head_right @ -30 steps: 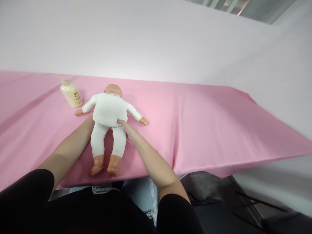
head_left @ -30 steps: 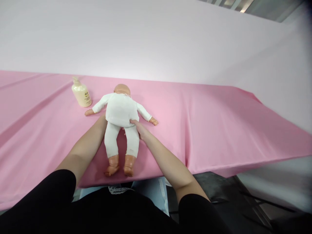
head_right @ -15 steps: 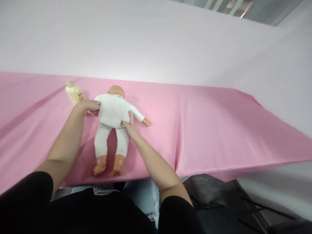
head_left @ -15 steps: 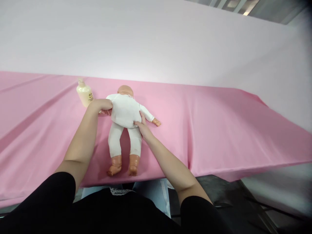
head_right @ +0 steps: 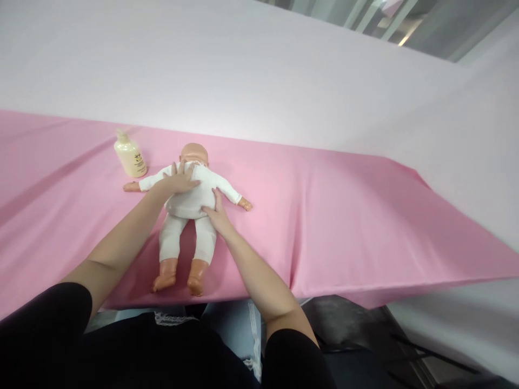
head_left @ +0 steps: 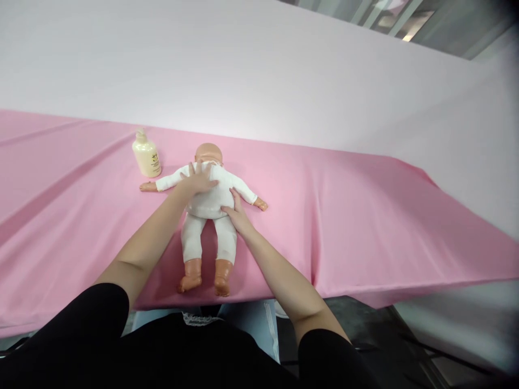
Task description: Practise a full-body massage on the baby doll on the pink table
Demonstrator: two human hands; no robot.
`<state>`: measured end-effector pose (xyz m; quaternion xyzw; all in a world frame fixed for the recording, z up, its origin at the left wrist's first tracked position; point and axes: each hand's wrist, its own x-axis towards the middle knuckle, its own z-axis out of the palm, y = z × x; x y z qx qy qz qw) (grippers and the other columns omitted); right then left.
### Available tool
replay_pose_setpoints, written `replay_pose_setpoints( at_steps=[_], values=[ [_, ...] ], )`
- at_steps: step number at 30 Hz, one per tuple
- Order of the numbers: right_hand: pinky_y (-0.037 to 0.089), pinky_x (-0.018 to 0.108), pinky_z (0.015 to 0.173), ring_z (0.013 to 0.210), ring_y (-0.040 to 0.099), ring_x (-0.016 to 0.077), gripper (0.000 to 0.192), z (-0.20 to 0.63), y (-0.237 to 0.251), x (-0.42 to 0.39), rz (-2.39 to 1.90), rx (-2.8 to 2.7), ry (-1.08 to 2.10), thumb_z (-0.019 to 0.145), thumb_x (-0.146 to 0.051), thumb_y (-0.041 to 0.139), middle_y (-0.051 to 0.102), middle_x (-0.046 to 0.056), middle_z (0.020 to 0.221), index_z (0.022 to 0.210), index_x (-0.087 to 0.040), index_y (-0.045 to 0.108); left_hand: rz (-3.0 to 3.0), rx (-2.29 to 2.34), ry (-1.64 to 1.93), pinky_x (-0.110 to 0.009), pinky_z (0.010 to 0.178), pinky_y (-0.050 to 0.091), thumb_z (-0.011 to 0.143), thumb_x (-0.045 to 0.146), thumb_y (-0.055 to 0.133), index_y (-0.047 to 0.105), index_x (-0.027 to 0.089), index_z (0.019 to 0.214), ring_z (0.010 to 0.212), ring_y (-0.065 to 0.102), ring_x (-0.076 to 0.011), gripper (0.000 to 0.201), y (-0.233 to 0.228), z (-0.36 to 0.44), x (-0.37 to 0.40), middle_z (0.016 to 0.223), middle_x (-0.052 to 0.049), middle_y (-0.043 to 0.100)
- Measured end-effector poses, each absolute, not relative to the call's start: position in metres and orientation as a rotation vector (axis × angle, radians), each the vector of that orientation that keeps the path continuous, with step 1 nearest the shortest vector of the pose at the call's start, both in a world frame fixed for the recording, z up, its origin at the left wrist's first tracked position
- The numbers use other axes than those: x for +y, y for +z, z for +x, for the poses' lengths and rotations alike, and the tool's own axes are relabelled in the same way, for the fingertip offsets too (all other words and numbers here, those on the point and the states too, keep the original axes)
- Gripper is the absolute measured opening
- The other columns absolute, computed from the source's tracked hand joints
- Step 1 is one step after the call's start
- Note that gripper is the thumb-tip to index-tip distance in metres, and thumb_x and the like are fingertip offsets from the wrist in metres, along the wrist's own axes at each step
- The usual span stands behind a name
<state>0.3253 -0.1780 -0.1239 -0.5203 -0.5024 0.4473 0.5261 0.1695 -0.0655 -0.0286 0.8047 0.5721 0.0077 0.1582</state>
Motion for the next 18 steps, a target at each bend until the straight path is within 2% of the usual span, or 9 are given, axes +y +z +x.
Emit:
replay_pose_setpoints(
  at_steps=[2,4,7,10,14,16,18],
  values=[
    [0.021,0.042,0.131,0.156,0.029,0.0235,0.087,0.325,-0.123,-0.18,-1.256,-1.204,1.057,0.077,-0.04,0.066,0.026,0.004,0.169,0.155,-0.026,0.031,2.257,1.622,-0.038,-0.078,0.117,0.012,0.092,0.072,0.038,0.0,0.032,0.165,0.157,-0.012,-0.048,0.091,-0.032,0.17,-0.063,0.171,-0.005,-0.021],
    [0.021,0.043,0.131,0.156,0.029,0.0227,0.081,0.324,-0.122,-0.181,-1.28,-1.198,1.047,0.08,-0.043,0.066,0.029,0.003,0.168,0.154,-0.028,0.034,2.239,1.614,-0.092,-0.078,0.117,0.012,0.092,0.073,0.037,-0.005,0.032,0.165,0.156,-0.013,-0.0484,0.094,-0.03,0.168,-0.065,0.17,-0.005,-0.025],
    [0.02,0.043,0.132,0.156,0.03,0.0221,0.078,0.323,-0.121,-0.182,-1.306,-1.19,1.022,0.08,-0.044,0.068,0.033,0.004,0.166,0.151,-0.027,0.037,2.209,1.608,-0.186,-0.078,0.117,0.014,0.093,0.071,0.038,-0.009,0.029,0.165,0.155,-0.011,-0.0507,0.096,-0.023,0.167,-0.071,0.169,-0.007,-0.025],
    [0.028,0.042,0.129,0.151,0.039,0.023,0.078,0.324,-0.123,-0.18,-1.297,-1.179,1.014,0.08,-0.045,0.068,0.037,0.007,0.163,0.149,-0.025,0.039,2.181,1.585,-0.275,-0.076,0.118,0.016,0.093,0.07,0.039,-0.01,0.027,0.165,0.155,-0.007,-0.0528,0.097,-0.018,0.168,-0.077,0.169,-0.008,-0.023],
    [0.034,0.044,0.125,0.145,0.046,0.0253,0.076,0.325,-0.127,-0.178,-1.313,-1.175,0.966,0.077,-0.045,0.071,0.044,0.01,0.158,0.145,-0.023,0.043,2.181,1.546,-0.298,-0.075,0.118,0.018,0.093,0.067,0.045,-0.005,0.029,0.165,0.156,-0.004,-0.0499,0.095,-0.012,0.164,-0.081,0.17,-0.007,-0.017],
    [0.035,0.045,0.124,0.144,0.047,0.026,0.077,0.326,-0.128,-0.177,-1.299,-1.179,0.943,0.076,-0.045,0.072,0.046,0.012,0.156,0.144,-0.022,0.044,2.145,1.519,-0.172,-0.071,0.121,0.018,0.091,0.062,0.056,0.01,0.032,0.165,0.158,0.005,-0.046,0.092,-0.005,0.159,-0.081,0.173,-0.006,-0.004],
    [0.035,0.045,0.124,0.143,0.048,0.0264,0.077,0.326,-0.128,-0.177,-1.275,-1.191,0.933,0.076,-0.045,0.071,0.047,0.014,0.155,0.143,-0.019,0.043,1.986,1.555,0.077,-0.055,0.123,0.031,0.091,0.049,0.061,0.043,0.029,0.156,0.154,0.033,-0.036,0.07,0.005,0.151,-0.08,0.167,-0.007,0.033]
  ],
)
